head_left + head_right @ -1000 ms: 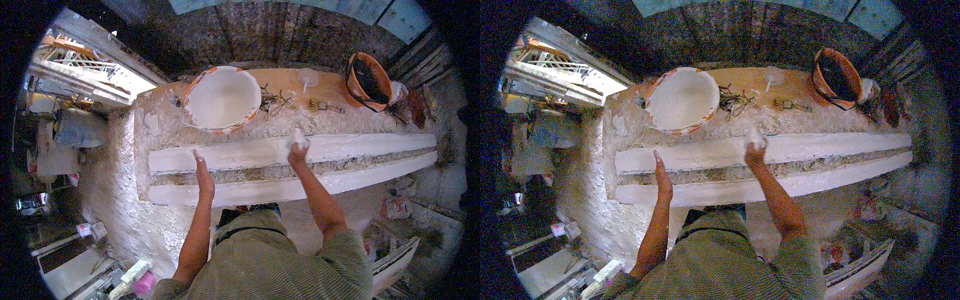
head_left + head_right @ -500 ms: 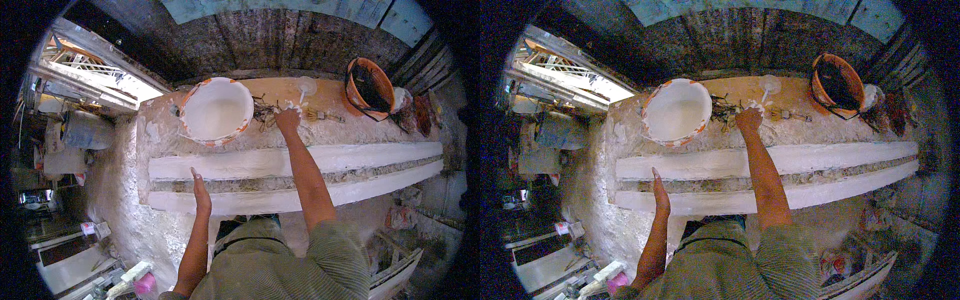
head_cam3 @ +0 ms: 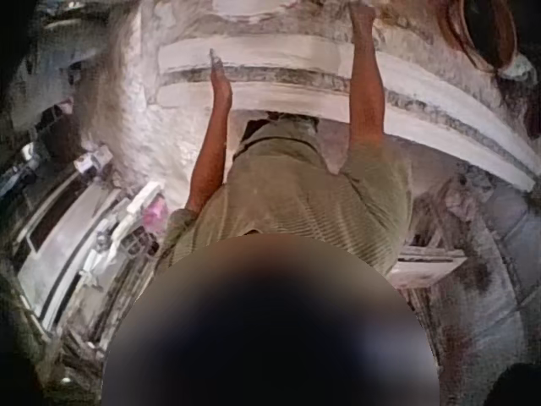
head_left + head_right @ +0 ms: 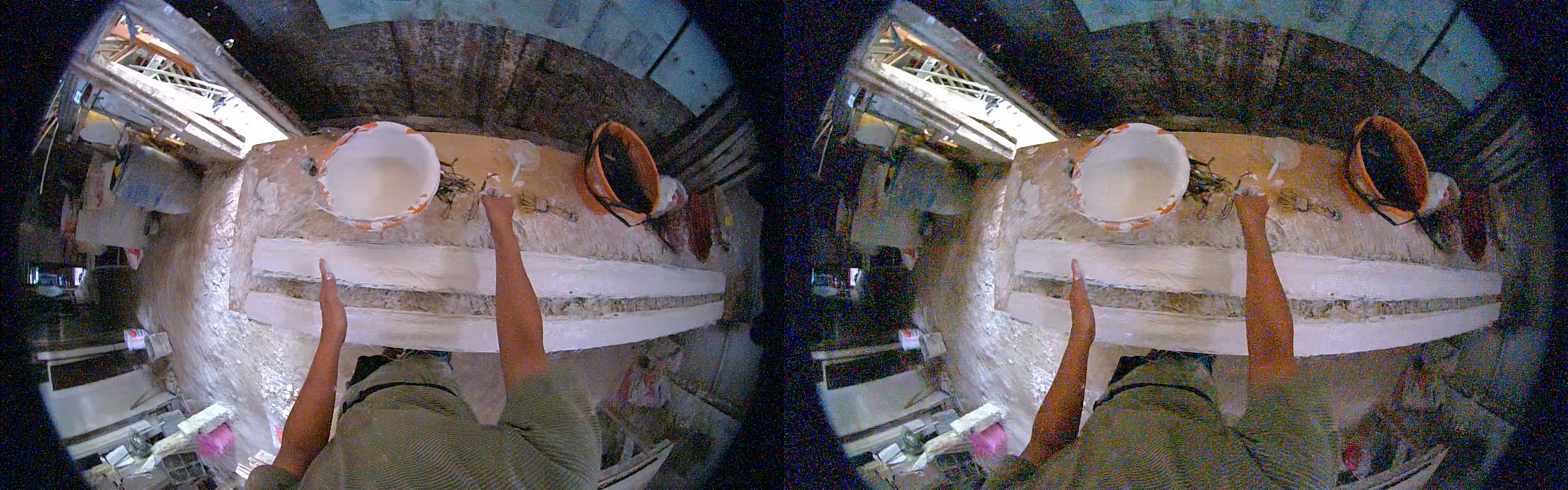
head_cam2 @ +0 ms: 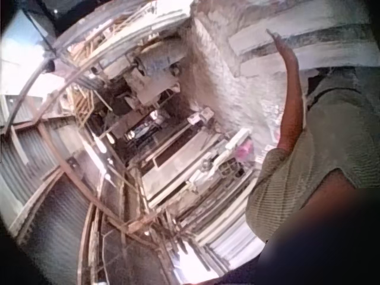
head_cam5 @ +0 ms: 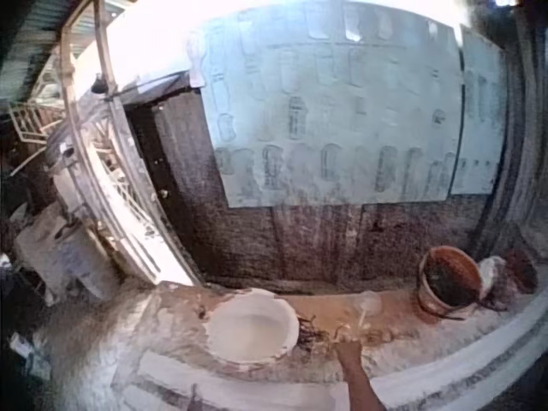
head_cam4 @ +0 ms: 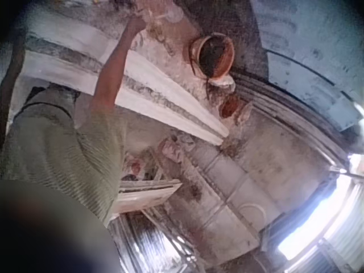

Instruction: The person applies a white paste to long wooden planks on a workbench using both hands. They repeatedly scoop the paste from a bucket and spread it along the plank surfaces, smoothing the coating with their palms and fingers.

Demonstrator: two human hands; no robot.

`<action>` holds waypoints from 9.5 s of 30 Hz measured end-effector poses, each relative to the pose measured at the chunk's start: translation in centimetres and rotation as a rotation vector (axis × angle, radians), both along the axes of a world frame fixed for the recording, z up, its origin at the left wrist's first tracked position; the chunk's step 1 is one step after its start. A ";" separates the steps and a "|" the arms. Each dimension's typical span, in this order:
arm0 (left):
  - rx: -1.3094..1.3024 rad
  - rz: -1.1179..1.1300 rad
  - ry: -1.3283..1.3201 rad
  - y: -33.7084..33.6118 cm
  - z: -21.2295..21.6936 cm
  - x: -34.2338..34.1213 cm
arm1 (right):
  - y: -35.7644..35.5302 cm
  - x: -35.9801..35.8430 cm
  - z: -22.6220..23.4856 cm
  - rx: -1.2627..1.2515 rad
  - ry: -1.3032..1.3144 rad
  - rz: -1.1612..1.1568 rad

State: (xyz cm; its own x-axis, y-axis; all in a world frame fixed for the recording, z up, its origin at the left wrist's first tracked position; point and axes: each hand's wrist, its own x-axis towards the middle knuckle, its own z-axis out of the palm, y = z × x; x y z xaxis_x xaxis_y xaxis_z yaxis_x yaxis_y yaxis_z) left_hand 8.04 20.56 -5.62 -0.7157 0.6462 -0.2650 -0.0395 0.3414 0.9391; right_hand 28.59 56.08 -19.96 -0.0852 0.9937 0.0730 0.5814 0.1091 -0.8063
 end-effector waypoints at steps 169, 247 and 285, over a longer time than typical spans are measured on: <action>-0.290 -0.609 -0.101 -26.9 -6.9 -43.0 | -58.3 -38.5 7.9 -0.114 -0.715 0.739; 0.152 -2.162 1.118 -4.5 -8.1 -6.6 | -41.4 -8.8 8.4 -0.701 -0.169 -0.253; -0.055 -1.907 0.876 -17.3 -5.7 -30.0 | -51.1 -27.3 6.8 -0.528 -0.707 0.003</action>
